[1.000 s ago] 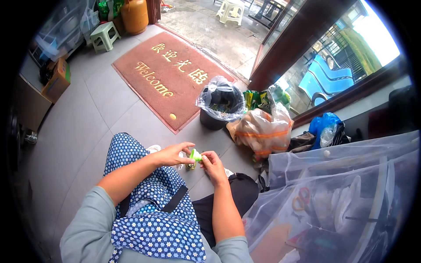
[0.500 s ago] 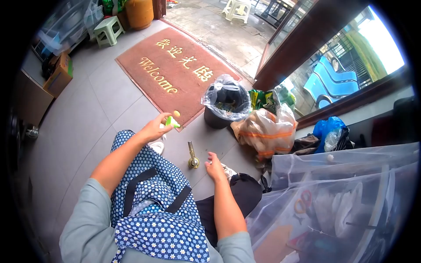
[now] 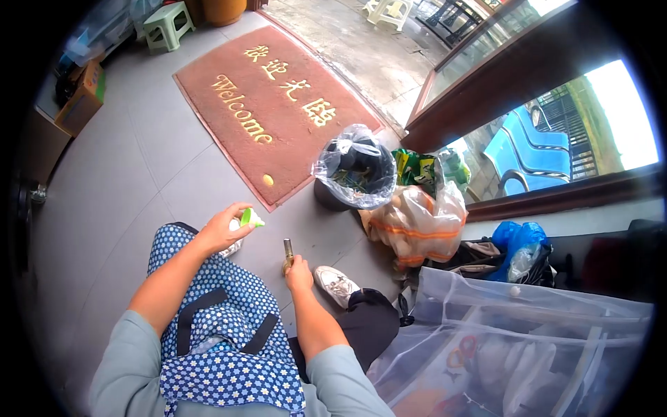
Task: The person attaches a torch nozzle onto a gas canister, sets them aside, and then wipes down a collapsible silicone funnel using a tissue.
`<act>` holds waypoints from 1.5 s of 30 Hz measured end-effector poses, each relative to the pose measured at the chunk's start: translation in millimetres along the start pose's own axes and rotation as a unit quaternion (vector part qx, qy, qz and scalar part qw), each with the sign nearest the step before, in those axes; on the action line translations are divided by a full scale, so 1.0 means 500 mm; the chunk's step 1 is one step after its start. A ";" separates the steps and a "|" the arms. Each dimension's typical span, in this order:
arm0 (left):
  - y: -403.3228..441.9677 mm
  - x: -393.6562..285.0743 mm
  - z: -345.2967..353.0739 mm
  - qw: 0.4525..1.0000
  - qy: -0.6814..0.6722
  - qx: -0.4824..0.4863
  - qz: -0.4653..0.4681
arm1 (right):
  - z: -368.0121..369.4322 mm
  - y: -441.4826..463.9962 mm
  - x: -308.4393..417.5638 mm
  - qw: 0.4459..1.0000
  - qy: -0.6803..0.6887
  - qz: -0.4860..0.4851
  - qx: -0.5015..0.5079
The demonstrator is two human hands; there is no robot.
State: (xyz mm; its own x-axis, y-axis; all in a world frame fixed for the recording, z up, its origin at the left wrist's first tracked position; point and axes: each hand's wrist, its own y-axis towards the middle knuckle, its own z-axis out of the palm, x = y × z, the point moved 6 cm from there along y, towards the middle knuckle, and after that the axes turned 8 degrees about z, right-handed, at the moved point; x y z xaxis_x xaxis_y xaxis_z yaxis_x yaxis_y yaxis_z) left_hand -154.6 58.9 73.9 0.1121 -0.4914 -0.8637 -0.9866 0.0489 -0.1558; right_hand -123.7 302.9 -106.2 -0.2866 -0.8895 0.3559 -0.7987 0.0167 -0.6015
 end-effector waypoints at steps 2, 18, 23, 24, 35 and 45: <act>0.005 0.001 -0.003 1.000 0.001 -0.006 -0.005 | -0.009 0.009 0.001 0.999 0.038 -0.001 0.002; 0.039 -0.004 0.039 0.922 -0.364 0.108 -0.071 | -0.169 0.144 -0.085 0.987 0.064 0.029 -0.143; 0.033 -0.044 0.032 0.861 -0.482 0.157 -0.051 | -0.175 0.139 -0.102 0.985 0.076 0.019 -0.157; 0.029 -0.053 0.028 0.848 -0.502 0.163 -0.042 | -0.175 0.139 -0.101 0.985 0.086 0.021 -0.148; -0.016 -0.097 0.002 0.866 -0.474 0.156 0.032 | -0.267 0.059 -0.026 0.953 0.075 -0.020 -0.292; -0.120 -0.271 -0.012 0.965 -0.156 0.065 0.202 | -0.386 -0.344 0.234 0.797 0.536 -0.258 0.104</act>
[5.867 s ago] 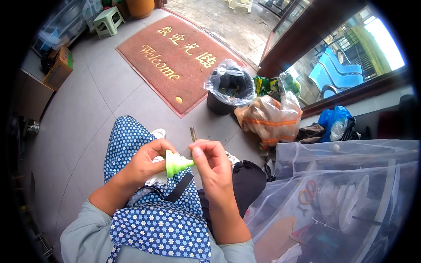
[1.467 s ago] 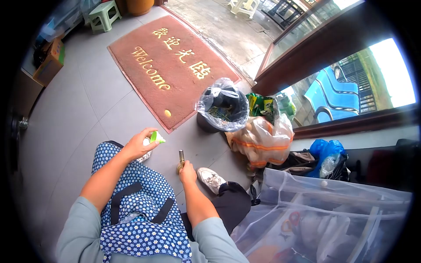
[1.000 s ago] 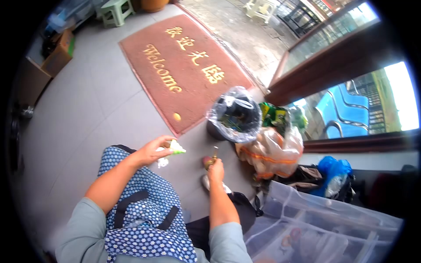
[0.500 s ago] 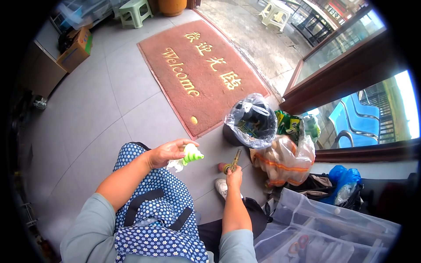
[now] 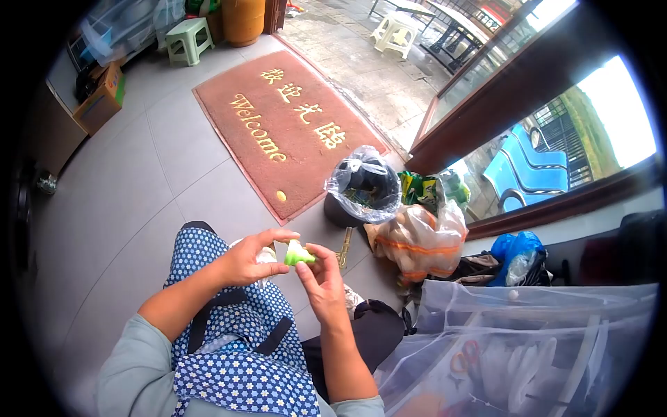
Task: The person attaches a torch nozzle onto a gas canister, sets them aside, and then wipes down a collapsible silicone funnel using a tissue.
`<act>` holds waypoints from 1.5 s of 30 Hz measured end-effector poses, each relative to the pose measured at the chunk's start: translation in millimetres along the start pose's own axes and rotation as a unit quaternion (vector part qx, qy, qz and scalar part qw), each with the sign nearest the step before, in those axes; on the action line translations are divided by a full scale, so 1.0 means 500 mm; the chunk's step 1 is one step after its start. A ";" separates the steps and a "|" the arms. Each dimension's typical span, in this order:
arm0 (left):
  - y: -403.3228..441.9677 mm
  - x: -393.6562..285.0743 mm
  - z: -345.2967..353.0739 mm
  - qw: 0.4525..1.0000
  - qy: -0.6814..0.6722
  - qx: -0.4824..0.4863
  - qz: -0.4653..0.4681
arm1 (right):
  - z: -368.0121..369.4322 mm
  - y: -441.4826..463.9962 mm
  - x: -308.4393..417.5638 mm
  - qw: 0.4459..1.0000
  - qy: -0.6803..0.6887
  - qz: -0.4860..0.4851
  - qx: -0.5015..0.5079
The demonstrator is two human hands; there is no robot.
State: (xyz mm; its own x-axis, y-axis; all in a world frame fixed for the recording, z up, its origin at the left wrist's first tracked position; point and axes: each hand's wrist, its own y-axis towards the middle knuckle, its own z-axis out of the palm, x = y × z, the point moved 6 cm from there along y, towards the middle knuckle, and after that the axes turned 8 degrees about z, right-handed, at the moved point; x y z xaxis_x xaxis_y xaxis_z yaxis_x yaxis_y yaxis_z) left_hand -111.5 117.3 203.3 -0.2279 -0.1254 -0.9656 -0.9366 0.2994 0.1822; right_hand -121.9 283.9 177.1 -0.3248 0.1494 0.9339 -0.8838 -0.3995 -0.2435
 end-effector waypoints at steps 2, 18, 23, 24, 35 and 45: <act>-0.008 -0.037 0.016 0.995 0.086 -0.018 0.041 | 0.003 -0.021 -0.017 0.998 0.060 0.003 -0.001; -0.094 -0.010 0.124 0.958 -0.228 -0.104 -0.138 | -0.012 -0.065 -0.061 0.920 0.361 0.017 0.155; -0.085 -0.020 0.088 0.988 -0.073 -0.100 -0.090 | -0.051 -0.045 -0.109 0.962 0.260 0.079 0.011; -0.084 -0.019 0.082 0.990 -0.052 -0.100 -0.090 | -0.051 -0.043 -0.104 0.967 0.246 0.074 -0.001; -0.074 -0.036 0.087 0.994 0.107 0.005 0.028 | -0.019 -0.067 0.043 0.936 -0.323 -0.123 -0.061; -0.065 -0.034 0.099 0.994 0.098 0.009 0.043 | -0.018 -0.080 0.026 0.920 -0.335 -0.119 -0.164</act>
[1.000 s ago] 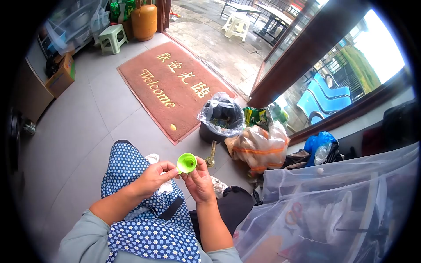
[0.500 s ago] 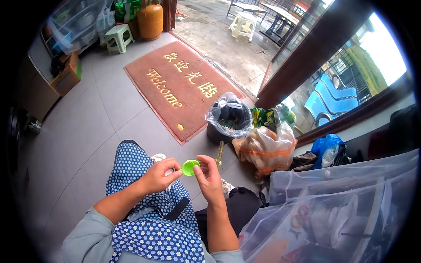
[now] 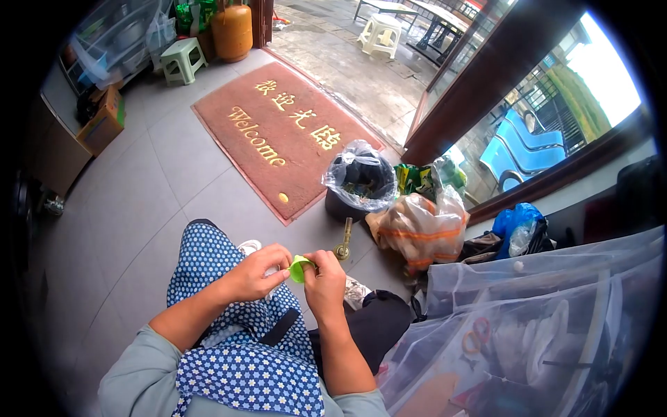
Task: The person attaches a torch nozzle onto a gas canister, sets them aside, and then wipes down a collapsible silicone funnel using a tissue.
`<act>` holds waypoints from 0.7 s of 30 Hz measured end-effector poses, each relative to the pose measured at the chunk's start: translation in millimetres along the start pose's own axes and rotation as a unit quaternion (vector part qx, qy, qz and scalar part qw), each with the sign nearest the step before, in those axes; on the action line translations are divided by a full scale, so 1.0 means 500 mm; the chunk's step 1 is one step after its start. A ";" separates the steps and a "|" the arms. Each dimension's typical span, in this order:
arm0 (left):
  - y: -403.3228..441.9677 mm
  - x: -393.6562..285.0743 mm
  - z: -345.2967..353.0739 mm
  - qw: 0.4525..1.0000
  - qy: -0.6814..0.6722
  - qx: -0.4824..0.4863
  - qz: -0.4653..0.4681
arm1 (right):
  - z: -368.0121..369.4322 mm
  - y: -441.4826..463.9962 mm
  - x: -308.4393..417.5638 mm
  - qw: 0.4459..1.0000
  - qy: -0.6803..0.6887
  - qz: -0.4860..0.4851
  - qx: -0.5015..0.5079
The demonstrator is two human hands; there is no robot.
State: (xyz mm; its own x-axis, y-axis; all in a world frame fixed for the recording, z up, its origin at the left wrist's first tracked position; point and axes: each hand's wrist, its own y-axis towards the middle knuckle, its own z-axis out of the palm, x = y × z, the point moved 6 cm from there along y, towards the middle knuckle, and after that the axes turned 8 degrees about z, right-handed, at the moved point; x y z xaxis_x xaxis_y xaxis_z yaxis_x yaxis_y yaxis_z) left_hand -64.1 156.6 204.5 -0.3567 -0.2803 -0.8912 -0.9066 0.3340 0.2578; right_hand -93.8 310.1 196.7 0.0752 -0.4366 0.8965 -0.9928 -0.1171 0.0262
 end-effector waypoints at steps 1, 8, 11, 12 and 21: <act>0.001 0.000 -0.002 1.000 0.001 0.000 0.000 | -0.004 0.002 0.009 1.000 0.008 -0.010 -0.001; -0.006 0.020 0.003 1.000 0.021 -0.010 -0.007 | 0.010 -0.001 -0.015 0.999 -0.029 -0.009 -0.025; -0.011 0.042 -0.002 0.999 0.027 -0.022 -0.023 | 0.017 0.003 -0.048 0.995 0.081 0.055 -0.003; -0.013 0.055 -0.008 0.999 0.015 -0.037 -0.031 | 0.016 0.005 -0.052 0.995 0.083 0.053 -0.003; -0.041 0.131 0.016 0.982 -0.086 -0.090 -0.142 | 0.060 -0.011 -0.110 0.958 0.213 0.169 0.096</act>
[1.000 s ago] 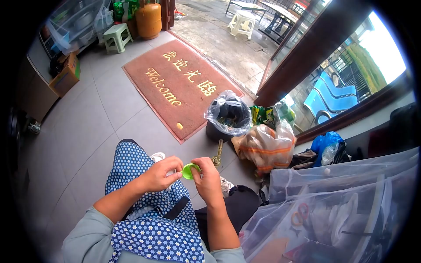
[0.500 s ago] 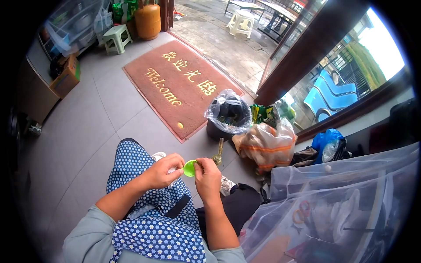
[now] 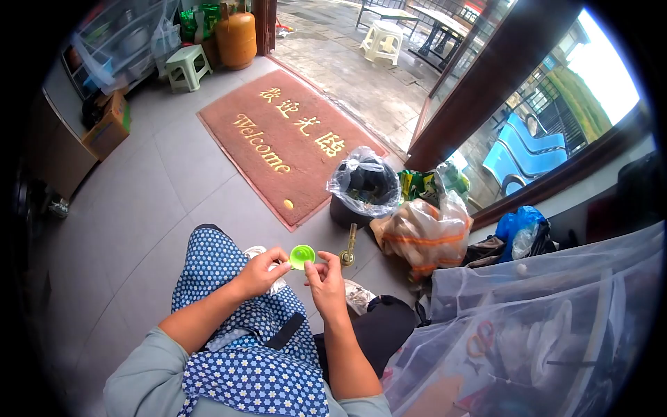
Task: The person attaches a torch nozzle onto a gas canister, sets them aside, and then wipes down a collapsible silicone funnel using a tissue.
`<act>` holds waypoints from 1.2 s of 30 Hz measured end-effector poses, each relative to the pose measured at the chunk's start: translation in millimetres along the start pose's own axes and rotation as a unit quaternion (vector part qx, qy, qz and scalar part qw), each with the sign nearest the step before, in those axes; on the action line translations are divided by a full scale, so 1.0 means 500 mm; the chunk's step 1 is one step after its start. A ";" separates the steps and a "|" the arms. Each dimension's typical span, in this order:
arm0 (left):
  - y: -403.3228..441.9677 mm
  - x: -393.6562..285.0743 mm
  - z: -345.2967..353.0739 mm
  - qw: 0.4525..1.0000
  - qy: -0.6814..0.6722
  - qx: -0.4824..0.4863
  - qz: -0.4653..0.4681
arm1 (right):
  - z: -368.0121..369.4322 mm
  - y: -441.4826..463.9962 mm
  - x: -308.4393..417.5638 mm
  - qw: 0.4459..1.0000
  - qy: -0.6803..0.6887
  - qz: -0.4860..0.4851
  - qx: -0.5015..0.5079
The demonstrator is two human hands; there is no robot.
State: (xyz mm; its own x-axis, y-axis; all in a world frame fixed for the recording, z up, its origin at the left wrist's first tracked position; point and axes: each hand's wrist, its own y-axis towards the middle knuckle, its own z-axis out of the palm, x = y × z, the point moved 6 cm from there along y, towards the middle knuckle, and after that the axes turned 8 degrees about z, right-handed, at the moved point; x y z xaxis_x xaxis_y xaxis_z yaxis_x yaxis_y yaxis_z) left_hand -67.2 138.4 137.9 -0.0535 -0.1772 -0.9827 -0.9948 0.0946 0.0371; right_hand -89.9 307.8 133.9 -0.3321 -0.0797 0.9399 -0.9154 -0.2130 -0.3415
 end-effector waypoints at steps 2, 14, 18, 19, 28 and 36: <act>-0.005 -0.040 0.004 0.990 0.118 0.016 0.079 | 0.007 0.005 -0.022 1.000 -0.002 0.001 0.004; -0.016 -0.110 0.000 0.921 0.285 -0.055 0.259 | 0.025 -0.018 0.030 0.990 0.116 -0.019 0.082; -0.026 -0.123 0.023 0.890 0.341 -0.033 0.301 | 0.026 -0.019 0.027 0.986 0.153 -0.003 0.072; -0.027 -0.125 0.027 0.890 0.341 -0.025 0.301 | 0.023 -0.016 0.021 0.987 0.147 0.008 0.056; 0.000 -0.147 -0.025 0.983 0.093 -0.048 0.153 | -0.011 -0.036 0.079 0.963 0.224 -0.059 0.135; 0.007 -0.194 -0.012 0.988 0.046 0.003 0.149 | 0.005 -0.068 0.104 0.967 0.161 -0.077 0.185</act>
State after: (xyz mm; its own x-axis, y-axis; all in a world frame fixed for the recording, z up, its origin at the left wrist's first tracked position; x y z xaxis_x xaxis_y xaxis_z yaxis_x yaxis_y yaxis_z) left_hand -66.2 149.9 234.7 -0.3522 -0.2291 -0.9074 -0.9330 0.1624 0.3212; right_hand -75.4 308.4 194.3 -0.3067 0.2747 0.9113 -0.8356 -0.5361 -0.1197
